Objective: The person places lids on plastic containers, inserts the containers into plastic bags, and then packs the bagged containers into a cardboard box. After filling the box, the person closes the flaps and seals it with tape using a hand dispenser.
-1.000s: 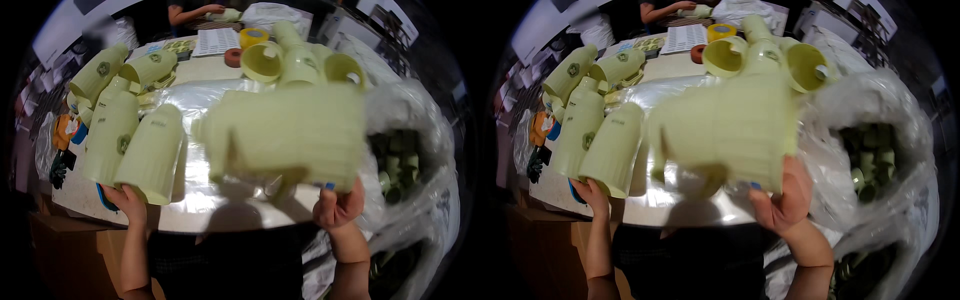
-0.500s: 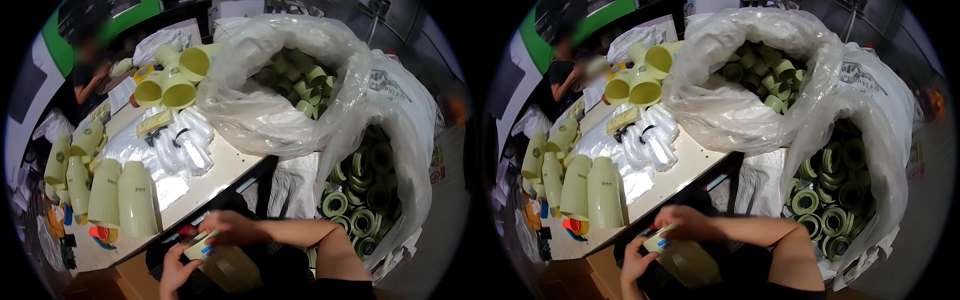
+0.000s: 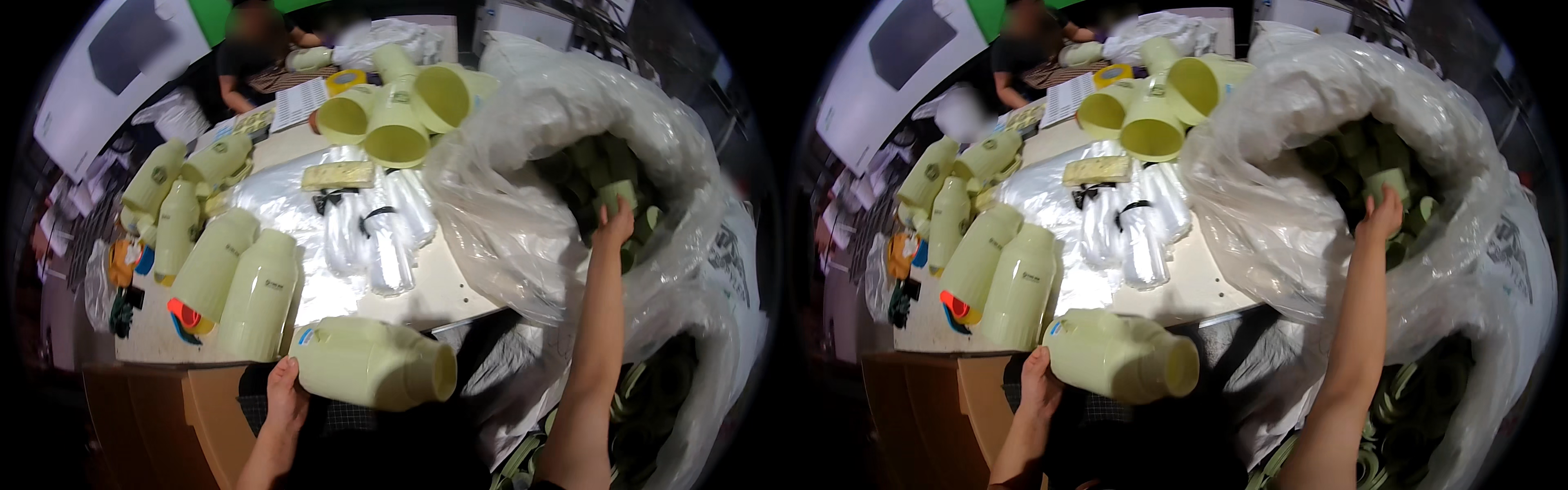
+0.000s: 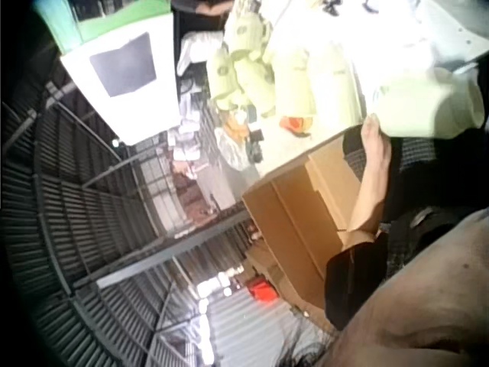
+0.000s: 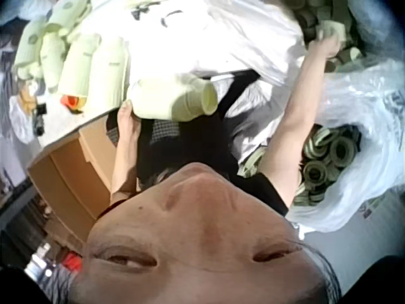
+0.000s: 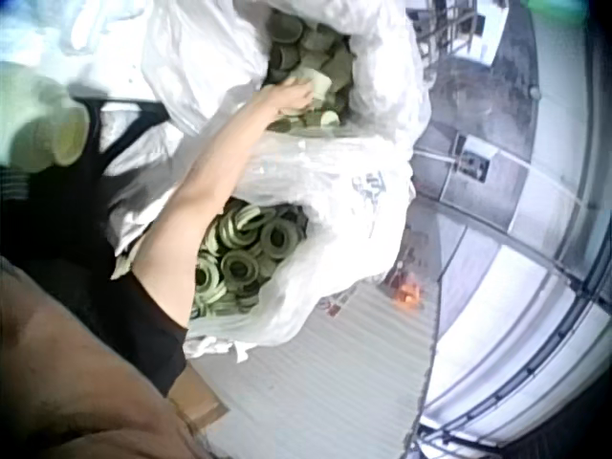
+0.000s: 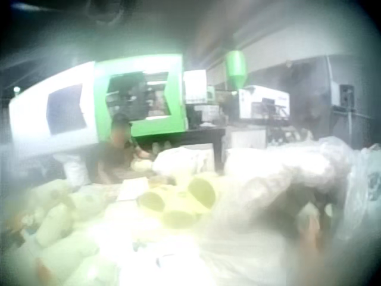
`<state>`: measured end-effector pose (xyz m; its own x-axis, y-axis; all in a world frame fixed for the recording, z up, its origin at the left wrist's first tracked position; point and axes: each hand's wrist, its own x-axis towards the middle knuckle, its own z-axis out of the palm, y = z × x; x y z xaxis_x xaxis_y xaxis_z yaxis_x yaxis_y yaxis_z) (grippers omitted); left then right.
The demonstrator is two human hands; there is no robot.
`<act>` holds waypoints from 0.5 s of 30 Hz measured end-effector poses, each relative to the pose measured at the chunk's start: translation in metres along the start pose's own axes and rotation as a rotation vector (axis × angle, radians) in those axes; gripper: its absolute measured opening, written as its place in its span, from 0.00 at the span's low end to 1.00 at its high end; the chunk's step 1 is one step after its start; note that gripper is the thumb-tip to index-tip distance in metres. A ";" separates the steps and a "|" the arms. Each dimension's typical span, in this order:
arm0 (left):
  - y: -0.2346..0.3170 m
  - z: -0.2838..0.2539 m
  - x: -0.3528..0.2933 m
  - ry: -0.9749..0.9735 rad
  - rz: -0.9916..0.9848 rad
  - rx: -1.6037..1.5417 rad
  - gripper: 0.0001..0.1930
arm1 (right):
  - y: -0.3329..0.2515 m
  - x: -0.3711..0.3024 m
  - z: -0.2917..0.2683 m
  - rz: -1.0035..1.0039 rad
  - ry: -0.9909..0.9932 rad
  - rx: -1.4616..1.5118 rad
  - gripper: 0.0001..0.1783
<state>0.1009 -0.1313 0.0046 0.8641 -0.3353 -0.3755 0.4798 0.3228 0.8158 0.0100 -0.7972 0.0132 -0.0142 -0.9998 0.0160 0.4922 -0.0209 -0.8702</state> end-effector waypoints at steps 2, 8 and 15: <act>-0.004 0.008 -0.011 0.075 0.023 -0.066 0.13 | 0.024 -0.056 -0.033 0.039 -0.246 -0.277 0.17; -0.012 -0.010 -0.044 0.163 0.005 -0.112 0.13 | -0.042 -0.320 -0.062 0.859 -0.809 0.175 0.34; -0.001 -0.039 -0.097 0.183 -0.303 -0.152 0.13 | -0.114 -0.423 -0.040 -0.470 -1.579 -0.352 0.36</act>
<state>0.0223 -0.0648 0.0227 0.6861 -0.2760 -0.6731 0.7226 0.3659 0.5865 -0.0751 -0.3715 0.0862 0.8386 0.0620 0.5412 0.4918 -0.5135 -0.7032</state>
